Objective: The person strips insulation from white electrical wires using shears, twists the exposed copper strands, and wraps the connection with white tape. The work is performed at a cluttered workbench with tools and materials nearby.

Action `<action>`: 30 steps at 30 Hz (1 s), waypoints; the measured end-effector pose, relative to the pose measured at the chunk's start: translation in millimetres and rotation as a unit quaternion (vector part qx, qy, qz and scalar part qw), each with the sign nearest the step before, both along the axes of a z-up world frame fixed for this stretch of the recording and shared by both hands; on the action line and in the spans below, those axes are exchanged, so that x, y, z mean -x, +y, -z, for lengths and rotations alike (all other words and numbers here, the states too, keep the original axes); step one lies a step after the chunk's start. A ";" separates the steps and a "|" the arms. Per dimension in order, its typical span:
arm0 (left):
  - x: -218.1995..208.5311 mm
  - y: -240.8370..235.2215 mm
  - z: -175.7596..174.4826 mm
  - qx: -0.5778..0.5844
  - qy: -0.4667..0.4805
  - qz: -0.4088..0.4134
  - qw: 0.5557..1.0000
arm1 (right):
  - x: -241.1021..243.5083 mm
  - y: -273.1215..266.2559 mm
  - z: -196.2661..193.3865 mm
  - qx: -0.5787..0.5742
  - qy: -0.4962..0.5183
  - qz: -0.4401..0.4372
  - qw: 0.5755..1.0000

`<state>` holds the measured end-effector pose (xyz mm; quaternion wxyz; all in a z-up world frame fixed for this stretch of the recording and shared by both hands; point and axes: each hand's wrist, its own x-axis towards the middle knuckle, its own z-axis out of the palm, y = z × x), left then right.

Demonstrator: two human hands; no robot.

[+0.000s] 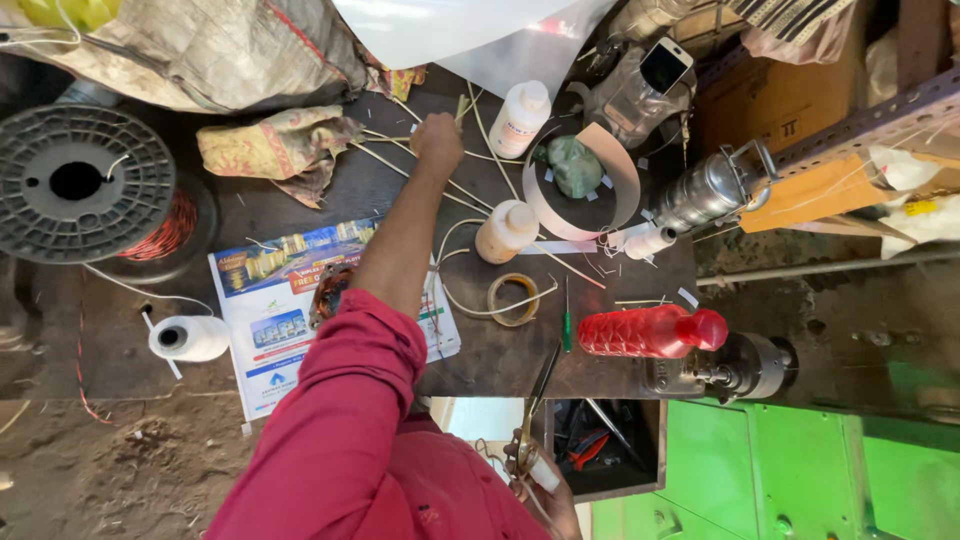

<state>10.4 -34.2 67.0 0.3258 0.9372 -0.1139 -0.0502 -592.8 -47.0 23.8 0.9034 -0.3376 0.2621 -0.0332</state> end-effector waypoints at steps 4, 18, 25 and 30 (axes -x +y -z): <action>-10.6 29.7 -19.1 0.001 -0.139 0.035 0.990 | 0.2 -12.3 -5.0 -0.005 -0.045 -0.013 0.999; 15.2 128.7 -24.5 0.082 0.014 0.034 0.996 | -28.4 -27.7 -17.1 -0.053 -0.031 -0.106 0.992; 33.4 156.4 5.0 0.323 0.263 0.126 0.900 | -18.0 -30.5 1.8 0.065 -0.088 -0.133 0.985; 92.8 186.5 -6.5 0.461 0.349 0.162 0.800 | -2.3 -37.8 35.5 0.021 -0.068 -0.070 0.995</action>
